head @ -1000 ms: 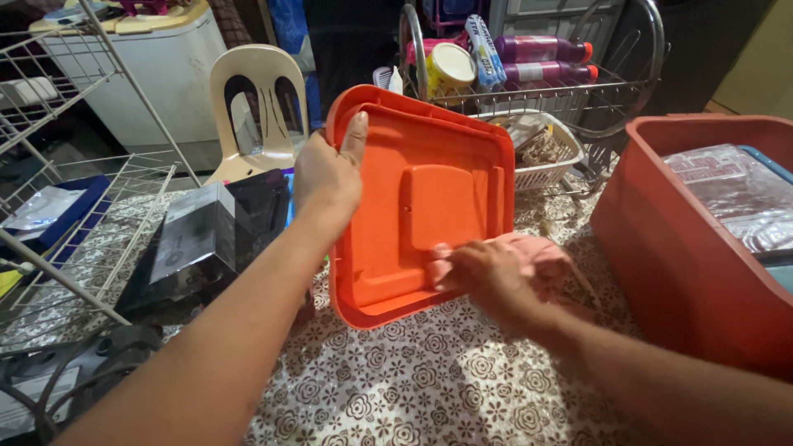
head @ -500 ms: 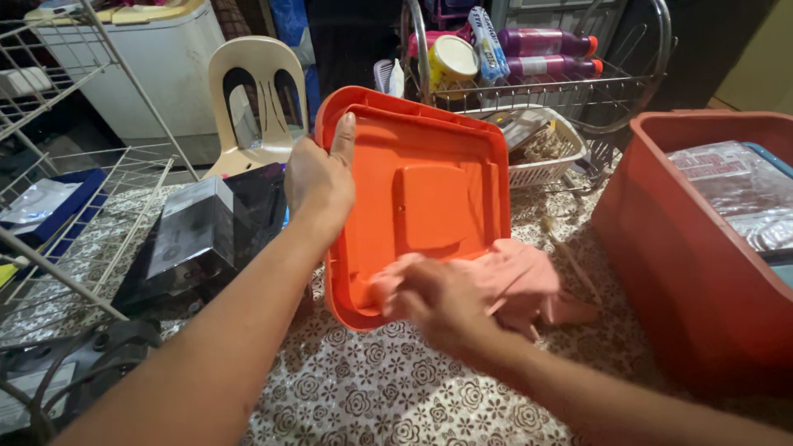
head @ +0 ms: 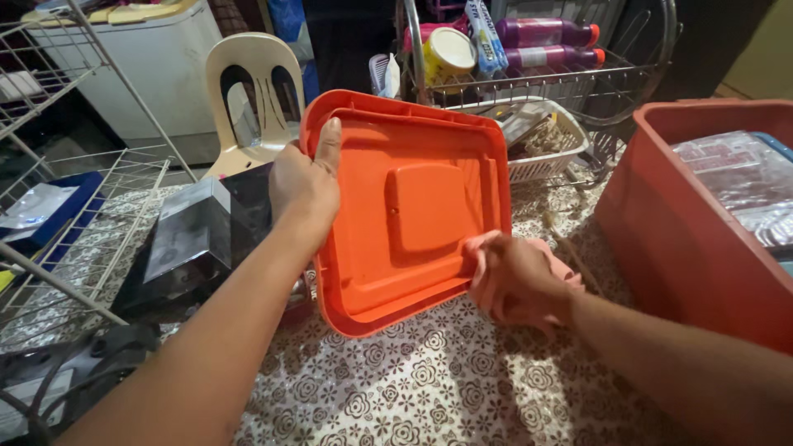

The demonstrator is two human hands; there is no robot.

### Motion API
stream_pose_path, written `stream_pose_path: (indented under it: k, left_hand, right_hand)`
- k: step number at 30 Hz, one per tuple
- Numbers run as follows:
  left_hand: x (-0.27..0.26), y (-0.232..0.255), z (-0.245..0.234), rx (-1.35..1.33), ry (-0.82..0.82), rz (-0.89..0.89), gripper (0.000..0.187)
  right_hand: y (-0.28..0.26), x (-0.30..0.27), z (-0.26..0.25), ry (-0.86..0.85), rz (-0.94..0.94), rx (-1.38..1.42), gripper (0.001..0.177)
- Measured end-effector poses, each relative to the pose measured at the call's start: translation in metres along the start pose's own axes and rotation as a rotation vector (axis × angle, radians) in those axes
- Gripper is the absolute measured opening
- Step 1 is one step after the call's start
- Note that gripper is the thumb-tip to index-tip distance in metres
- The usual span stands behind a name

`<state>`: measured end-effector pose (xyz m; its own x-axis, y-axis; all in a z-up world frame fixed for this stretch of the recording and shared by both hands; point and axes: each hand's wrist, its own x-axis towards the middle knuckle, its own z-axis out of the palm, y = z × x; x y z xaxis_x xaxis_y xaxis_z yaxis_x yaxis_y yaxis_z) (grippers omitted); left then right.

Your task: The person scrubs the lid of an orange plastic container with a toothbrush, then wipes it with a pink cloth. They flip the lid to clean the underside and set it aside. Finally, they remove several items from a larger orange bin and place them on the table.

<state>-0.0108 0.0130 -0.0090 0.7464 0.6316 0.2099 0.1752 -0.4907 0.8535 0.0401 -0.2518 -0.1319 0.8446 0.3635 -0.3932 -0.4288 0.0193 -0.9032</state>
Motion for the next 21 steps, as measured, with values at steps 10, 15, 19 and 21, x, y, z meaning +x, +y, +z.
stream_pose_path:
  k: [10,15,19,21]
  left_hand:
    - [-0.006,-0.011,0.003,-0.004,0.072,0.000,0.069]
    - [-0.013,-0.013,0.002,0.024,0.075,0.013,0.068]
    - [-0.016,-0.014,0.002,0.043,0.108,0.072,0.067]
    - [-0.017,-0.016,0.002,0.065,0.124,0.080,0.067]
  right_hand:
    - [0.043,0.046,-0.030,-0.347,-0.085,0.642,0.020]
    - [-0.004,0.058,-0.019,-0.242,-0.474,0.048,0.023]
    - [-0.051,0.083,-0.013,0.438,-0.554,-0.851,0.030]
    - [-0.041,0.083,-0.015,0.367,-0.888,-0.982,0.022]
